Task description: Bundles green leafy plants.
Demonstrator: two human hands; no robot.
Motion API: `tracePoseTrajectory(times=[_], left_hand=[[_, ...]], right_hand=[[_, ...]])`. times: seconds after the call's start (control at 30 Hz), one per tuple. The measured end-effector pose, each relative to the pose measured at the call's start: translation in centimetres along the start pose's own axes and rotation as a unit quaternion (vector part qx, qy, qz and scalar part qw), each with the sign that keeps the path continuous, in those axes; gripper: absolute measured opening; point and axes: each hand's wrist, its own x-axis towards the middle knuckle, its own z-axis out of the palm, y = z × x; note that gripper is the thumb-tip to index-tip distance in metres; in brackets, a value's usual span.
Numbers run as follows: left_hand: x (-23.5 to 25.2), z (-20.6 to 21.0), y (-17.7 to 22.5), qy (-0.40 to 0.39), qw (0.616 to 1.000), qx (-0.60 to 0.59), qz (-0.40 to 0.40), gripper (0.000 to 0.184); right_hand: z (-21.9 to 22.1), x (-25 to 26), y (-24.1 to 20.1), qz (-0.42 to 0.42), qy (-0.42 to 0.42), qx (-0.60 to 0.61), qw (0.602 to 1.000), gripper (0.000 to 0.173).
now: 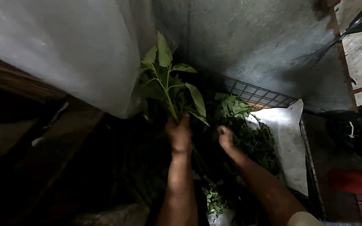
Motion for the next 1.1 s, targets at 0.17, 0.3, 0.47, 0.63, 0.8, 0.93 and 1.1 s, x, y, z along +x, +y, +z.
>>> tracePoseTrajectory(times=[0.17, 0.3, 0.47, 0.63, 0.8, 0.93, 1.1], left_hand=[[-0.2, 0.6, -0.1, -0.002, 1.000, -0.024, -0.013, 0.013], [-0.9, 2.2, -0.4, -0.032, 0.998, -0.039, -0.032, 0.016], [-1.7, 2.9, -1.0, -0.055, 0.997, 0.013, -0.054, 0.021], [-1.4, 2.8, -0.4, 0.012, 0.999, -0.033, -0.029, 0.016], [-0.8, 1.8, 0.4, 0.010, 0.993, -0.100, -0.068, 0.030], [-0.6, 2.1, 0.3, -0.040, 0.995, 0.008, -0.093, 0.027], [-0.6, 1.9, -0.1, -0.061, 0.991, -0.076, -0.089, 0.036]], right_hand=[[-4.7, 2.5, -5.6, -0.111, 0.128, 0.230, 0.959, 0.025], [-6.2, -1.5, -9.4, -0.151, 0.007, 0.075, 0.986, 0.025], [-5.5, -4.8, -8.7, -0.211, -0.080, -0.137, 0.965, 0.022], [-9.2, -5.1, -3.0, -0.182, -0.141, -0.194, 0.954, 0.032], [-12.9, -4.0, 9.3, 0.053, -0.004, -0.225, 0.973, 0.056], [-11.4, -6.7, 15.1, 0.198, -0.086, -0.262, 0.941, 0.049], [-7.5, -8.4, 16.6, 0.210, -0.097, -0.311, 0.922, 0.056]])
